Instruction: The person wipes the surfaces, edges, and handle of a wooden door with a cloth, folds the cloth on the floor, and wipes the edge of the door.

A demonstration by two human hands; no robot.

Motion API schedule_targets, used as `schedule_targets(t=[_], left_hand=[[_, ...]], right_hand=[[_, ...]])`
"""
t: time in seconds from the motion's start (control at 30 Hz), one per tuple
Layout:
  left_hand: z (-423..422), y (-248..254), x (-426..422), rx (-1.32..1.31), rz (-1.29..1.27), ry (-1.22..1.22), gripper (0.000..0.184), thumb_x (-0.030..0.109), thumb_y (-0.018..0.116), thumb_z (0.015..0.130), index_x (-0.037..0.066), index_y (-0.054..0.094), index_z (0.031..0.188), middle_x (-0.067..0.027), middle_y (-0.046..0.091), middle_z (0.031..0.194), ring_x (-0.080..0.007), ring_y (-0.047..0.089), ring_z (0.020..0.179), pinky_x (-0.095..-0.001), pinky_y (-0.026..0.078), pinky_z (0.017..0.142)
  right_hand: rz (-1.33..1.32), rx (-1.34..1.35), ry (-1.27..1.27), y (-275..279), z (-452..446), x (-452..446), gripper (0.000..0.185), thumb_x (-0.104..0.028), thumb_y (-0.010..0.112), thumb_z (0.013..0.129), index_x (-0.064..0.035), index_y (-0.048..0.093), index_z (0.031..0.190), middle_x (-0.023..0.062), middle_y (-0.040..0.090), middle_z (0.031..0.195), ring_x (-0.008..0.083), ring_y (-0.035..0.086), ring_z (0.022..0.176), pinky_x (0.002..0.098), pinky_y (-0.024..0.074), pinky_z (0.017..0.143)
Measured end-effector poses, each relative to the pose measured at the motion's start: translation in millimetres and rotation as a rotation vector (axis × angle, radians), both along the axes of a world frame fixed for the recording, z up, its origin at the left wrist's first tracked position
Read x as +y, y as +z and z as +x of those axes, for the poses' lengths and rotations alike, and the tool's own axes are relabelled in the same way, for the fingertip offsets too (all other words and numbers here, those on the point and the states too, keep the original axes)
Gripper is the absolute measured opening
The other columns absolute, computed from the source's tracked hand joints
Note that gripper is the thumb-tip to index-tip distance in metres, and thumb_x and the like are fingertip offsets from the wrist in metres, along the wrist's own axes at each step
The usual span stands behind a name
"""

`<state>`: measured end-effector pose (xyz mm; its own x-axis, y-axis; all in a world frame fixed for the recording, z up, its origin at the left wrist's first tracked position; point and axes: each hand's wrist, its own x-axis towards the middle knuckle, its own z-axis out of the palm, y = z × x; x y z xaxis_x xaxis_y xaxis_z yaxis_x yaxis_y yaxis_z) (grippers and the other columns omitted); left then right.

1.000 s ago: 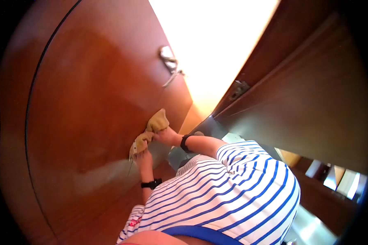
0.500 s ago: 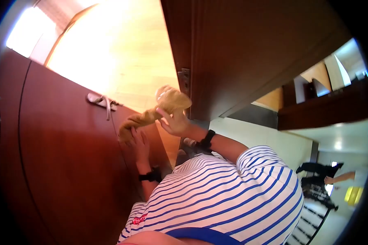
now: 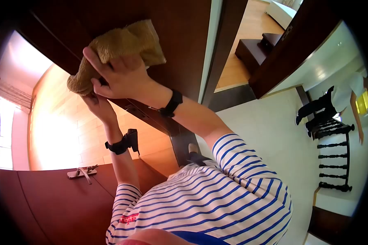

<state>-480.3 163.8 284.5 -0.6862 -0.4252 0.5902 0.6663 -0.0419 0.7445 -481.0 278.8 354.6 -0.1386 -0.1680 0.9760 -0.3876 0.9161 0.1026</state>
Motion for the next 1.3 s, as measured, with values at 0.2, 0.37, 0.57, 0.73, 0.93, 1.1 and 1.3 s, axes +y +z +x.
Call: schedule_targets(t=[0.2,0.37,0.57,0.73,0.93,1.1,1.3], left_hand=[[5,-43,-23,-0.164,-0.001,-0.067,0.033,-0.005,0.058,0.084,-0.006,0.052,0.117,-0.009,0.06,0.11,-0.014,0.057,0.099,-0.0274,0.046,0.087],[14,-109,-46,-0.304,-0.091,-0.094,0.027,-0.004,0.059,0.084,-0.004,0.059,0.111,-0.0041,0.064,0.096,-0.0096,0.059,0.087,-0.0245,0.048,0.077],[34,-166,-78,-0.511,-0.102,-0.202,0.028,0.003,0.057,0.088,-0.005,0.057,0.115,-0.0045,0.065,0.092,-0.0097,0.059,0.086,-0.0245,0.048,0.077],[48,-184,-94,-0.499,-0.243,-0.233,0.029,0.005,0.059,0.087,-0.002,0.057,0.116,-0.0059,0.066,0.087,-0.0074,0.058,0.083,-0.0252,0.048,0.073],[64,-188,-85,-0.675,-1.039,-0.213,0.028,0.011,0.062,0.082,0.002,0.061,0.108,-0.0128,0.066,0.083,-0.0305,0.06,0.073,-0.0347,0.049,0.065],[57,-165,-74,-0.143,-1.258,-0.181,0.028,0.009,0.062,0.081,0.001,0.061,0.107,-0.0107,0.065,0.089,-0.0263,0.062,0.083,-0.0368,0.049,0.07],[28,-96,-56,-0.011,-0.762,-0.017,0.031,0.004,0.067,0.077,0.0,0.062,0.108,-0.0127,0.065,0.091,-0.0338,0.059,0.091,-0.0412,0.046,0.082]], right_hand=[[0.063,-0.097,0.092,-91,-6,1,0.069,-0.046,0.061,0.072,-0.0078,0.051,0.128,0.019,0.053,0.116,0.0384,0.054,0.104,0.0523,0.0413,0.091],[0.045,-0.154,0.181,-161,-8,0,0.063,-0.04,0.062,0.074,-0.006,0.052,0.126,0.0174,0.057,0.109,0.036,0.057,0.099,0.0505,0.0434,0.088],[-0.011,-0.414,0.41,-208,17,-21,0.045,-0.022,0.065,0.075,-0.0044,0.058,0.115,0.0147,0.061,0.101,0.0325,0.058,0.092,0.0443,0.0461,0.083],[-0.253,-0.578,0.591,-242,39,-24,0.028,-0.011,0.065,0.073,-0.0015,0.063,0.099,0.015,0.061,0.098,0.033,0.059,0.086,0.0429,0.0465,0.077],[-0.134,-0.775,0.539,-285,60,6,0.029,-0.009,0.069,0.075,-0.0008,0.057,0.1,0.015,0.061,0.095,0.0305,0.059,0.084,0.039,0.0468,0.076],[-0.271,-0.572,0.508,-262,62,26,0.035,-0.007,0.07,0.067,-0.0071,0.06,0.1,0.0113,0.06,0.091,0.0304,0.058,0.08,0.0382,0.0463,0.071],[-0.204,-0.298,0.327,-115,20,25,0.031,-0.023,0.072,0.065,-0.0135,0.065,0.094,0.0015,0.064,0.091,0.0197,0.053,0.076,0.0337,0.0364,0.078]])
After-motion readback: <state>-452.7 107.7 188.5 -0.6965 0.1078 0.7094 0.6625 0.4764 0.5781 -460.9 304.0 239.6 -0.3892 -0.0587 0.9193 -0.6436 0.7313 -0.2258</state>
